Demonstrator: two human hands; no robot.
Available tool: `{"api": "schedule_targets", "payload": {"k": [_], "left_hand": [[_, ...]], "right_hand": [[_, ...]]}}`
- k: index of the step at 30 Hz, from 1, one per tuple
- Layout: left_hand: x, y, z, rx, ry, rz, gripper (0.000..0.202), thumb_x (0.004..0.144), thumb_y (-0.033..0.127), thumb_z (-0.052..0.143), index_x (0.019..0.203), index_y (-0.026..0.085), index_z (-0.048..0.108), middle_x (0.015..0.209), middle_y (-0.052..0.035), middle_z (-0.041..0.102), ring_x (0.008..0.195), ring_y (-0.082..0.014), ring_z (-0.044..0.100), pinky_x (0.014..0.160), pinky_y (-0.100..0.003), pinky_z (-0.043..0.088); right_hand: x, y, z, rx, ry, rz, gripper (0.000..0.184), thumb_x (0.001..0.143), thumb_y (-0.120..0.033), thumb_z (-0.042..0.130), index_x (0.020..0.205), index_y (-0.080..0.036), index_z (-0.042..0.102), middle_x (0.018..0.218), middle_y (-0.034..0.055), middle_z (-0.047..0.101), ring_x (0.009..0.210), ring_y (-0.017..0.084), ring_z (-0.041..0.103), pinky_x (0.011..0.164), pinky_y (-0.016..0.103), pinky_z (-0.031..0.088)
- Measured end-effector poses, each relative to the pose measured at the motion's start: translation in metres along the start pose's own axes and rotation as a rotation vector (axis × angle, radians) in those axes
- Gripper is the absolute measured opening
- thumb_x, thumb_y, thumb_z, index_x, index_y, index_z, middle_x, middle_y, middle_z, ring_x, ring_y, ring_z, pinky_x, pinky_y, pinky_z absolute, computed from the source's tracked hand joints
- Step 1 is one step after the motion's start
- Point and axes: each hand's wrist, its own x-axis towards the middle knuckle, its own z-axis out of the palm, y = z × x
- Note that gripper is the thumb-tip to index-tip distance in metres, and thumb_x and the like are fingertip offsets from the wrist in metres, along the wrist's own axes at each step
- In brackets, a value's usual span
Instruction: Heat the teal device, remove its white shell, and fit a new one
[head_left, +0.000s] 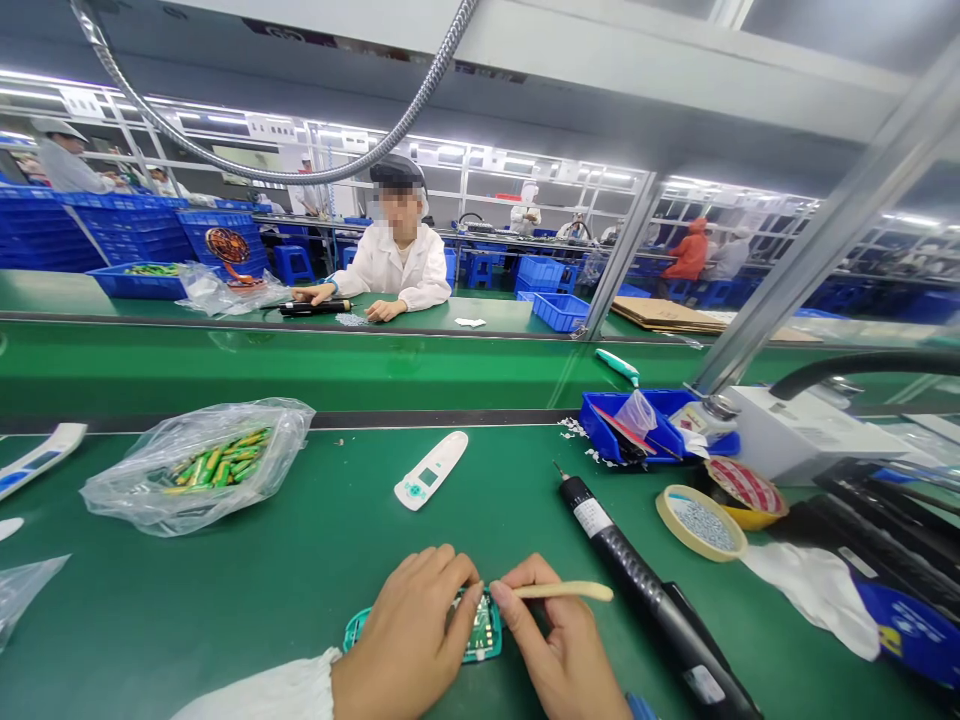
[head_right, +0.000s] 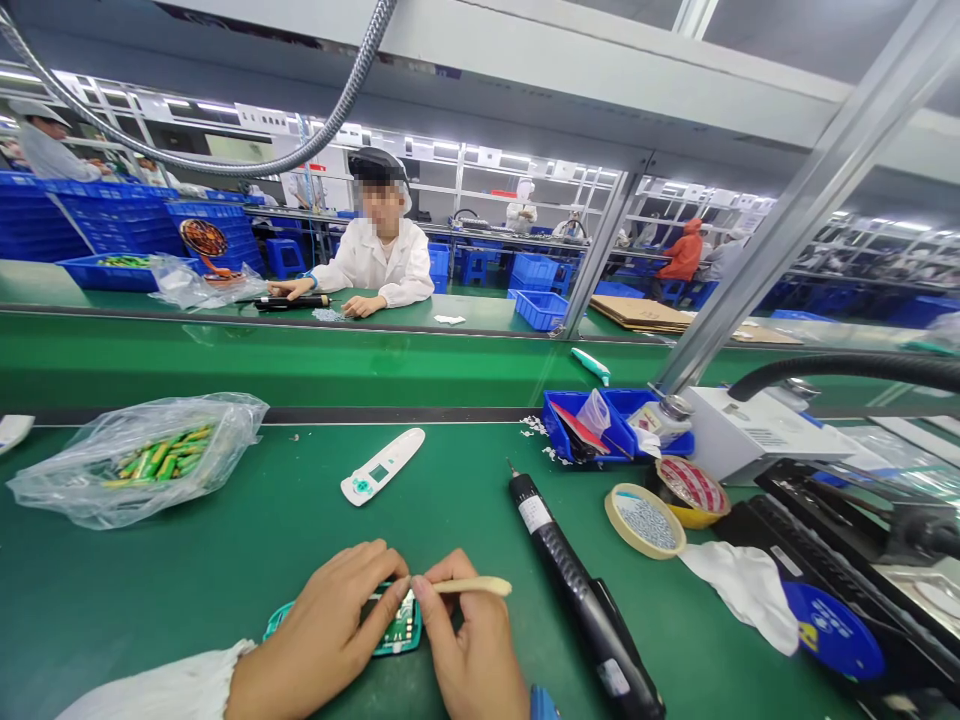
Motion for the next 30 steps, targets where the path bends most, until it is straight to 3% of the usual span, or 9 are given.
{"api": "schedule_targets", "payload": {"k": [11, 14, 17, 24, 30], "left_hand": [[0.000, 0.001, -0.002, -0.032, 0.001, -0.017, 0.027, 0.092, 0.029, 0.028, 0.086, 0.022, 0.053, 0.082, -0.0019, 0.056, 0.079, -0.0191, 0.051, 0.074, -0.035, 0.040], [-0.003, 0.001, -0.010, -0.064, -0.044, 0.000, 0.021, 0.084, 0.039, 0.047, 0.095, 0.022, 0.053, 0.090, -0.0027, 0.057, 0.084, -0.0208, 0.051, 0.076, -0.036, 0.040], [-0.009, 0.000, -0.016, -0.046, -0.087, -0.014, 0.039, 0.072, 0.044, 0.061, 0.102, 0.021, 0.052, 0.098, -0.0049, 0.055, 0.089, -0.0237, 0.050, 0.079, -0.038, 0.040], [-0.014, -0.006, -0.017, -0.013, -0.122, -0.030, 0.038, 0.075, 0.052, 0.055, 0.098, 0.021, 0.056, 0.095, -0.0053, 0.054, 0.089, -0.0235, 0.049, 0.080, -0.038, 0.040], [-0.013, -0.010, -0.014, -0.005, -0.136, -0.021, 0.043, 0.074, 0.054, 0.056, 0.102, 0.022, 0.056, 0.095, -0.0057, 0.054, 0.090, -0.0244, 0.049, 0.080, -0.039, 0.040]], "right_hand": [[0.003, -0.002, 0.001, -0.047, -0.023, 0.018, 0.029, 0.088, -0.037, 0.045, 0.067, -0.018, 0.052, 0.065, -0.0015, 0.048, 0.060, 0.012, 0.047, 0.057, 0.022, 0.037], [0.002, 0.002, 0.001, 0.012, -0.006, 0.066, 0.028, 0.087, -0.040, 0.046, 0.069, -0.019, 0.050, 0.064, -0.0019, 0.047, 0.059, 0.013, 0.046, 0.056, 0.022, 0.037], [0.001, 0.003, 0.001, 0.083, 0.005, 0.105, 0.028, 0.086, -0.042, 0.047, 0.070, -0.019, 0.050, 0.066, -0.0014, 0.047, 0.061, 0.013, 0.046, 0.058, 0.023, 0.038], [0.001, -0.006, 0.003, 0.101, -0.065, 0.111, 0.024, 0.086, -0.040, 0.047, 0.076, -0.020, 0.054, 0.071, -0.0008, 0.051, 0.066, 0.013, 0.047, 0.061, 0.022, 0.039], [0.003, -0.009, 0.005, 0.023, -0.104, 0.090, 0.025, 0.087, -0.040, 0.045, 0.075, -0.020, 0.054, 0.069, -0.0011, 0.050, 0.062, 0.013, 0.047, 0.056, 0.021, 0.037]]}}
